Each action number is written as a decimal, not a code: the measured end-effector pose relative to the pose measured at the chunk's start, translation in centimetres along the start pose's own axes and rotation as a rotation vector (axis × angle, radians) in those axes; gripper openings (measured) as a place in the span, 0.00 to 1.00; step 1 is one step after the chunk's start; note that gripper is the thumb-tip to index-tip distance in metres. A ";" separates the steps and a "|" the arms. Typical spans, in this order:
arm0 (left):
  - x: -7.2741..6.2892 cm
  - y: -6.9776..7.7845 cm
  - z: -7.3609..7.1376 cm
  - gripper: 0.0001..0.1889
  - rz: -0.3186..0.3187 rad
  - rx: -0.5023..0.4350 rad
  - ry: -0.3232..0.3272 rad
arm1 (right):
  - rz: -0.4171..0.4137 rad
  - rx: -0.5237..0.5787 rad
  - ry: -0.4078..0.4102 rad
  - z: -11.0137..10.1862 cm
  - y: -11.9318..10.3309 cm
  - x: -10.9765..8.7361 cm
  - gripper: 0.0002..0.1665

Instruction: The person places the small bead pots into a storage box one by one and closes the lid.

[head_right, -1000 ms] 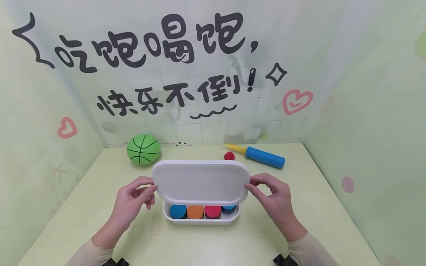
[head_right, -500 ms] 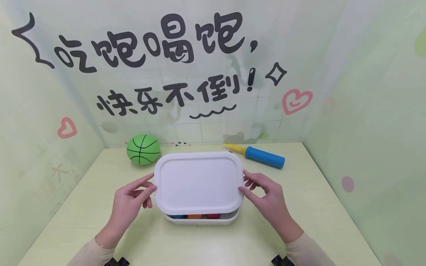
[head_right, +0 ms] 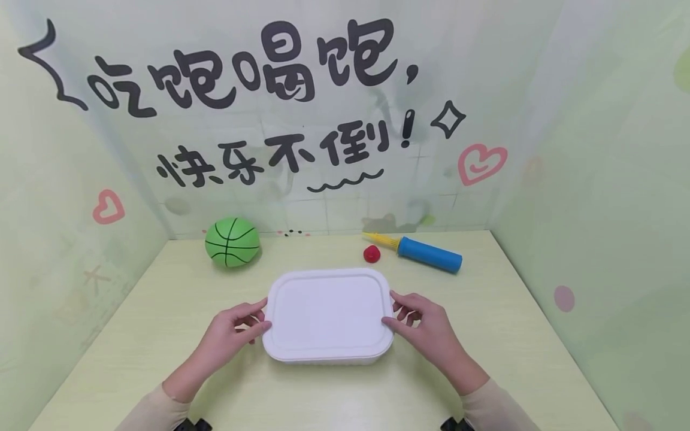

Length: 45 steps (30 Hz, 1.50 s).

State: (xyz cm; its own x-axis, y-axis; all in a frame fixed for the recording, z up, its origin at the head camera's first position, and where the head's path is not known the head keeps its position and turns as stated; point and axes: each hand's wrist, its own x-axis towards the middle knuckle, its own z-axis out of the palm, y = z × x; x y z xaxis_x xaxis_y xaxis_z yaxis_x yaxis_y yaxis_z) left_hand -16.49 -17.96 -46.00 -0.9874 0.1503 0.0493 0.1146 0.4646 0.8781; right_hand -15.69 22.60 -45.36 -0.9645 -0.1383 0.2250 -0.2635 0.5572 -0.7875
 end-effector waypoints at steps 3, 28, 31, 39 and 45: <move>0.1 0.0 0.2 0.29 -0.016 0.031 -0.006 | 0.046 -0.028 -0.020 0.2 0.1 0.0 0.33; 0.4 -0.3 0.2 0.28 -0.072 -0.042 -0.055 | 0.150 -0.041 -0.160 0.5 0.8 0.4 0.35; 0.5 -0.5 0.0 0.28 -0.079 -0.065 -0.069 | 0.141 -0.043 -0.178 0.2 0.9 0.5 0.37; 0.7 -1.1 0.0 0.28 -0.063 -0.106 -0.107 | 0.155 -0.042 -0.222 -0.1 0.6 0.5 0.40; 0.7 -1.4 0.0 0.29 -0.031 -0.075 -0.128 | 0.170 -0.059 -0.244 -0.3 0.2 0.5 0.41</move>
State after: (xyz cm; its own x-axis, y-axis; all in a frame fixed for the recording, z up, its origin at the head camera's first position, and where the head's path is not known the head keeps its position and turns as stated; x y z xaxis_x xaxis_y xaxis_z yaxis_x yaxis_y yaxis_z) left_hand -17.38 -18.52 -47.20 -0.9679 0.2487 -0.0352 0.0708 0.4046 0.9118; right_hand -16.24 22.90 -45.20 -0.9721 -0.2276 -0.0571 -0.1037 0.6350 -0.7655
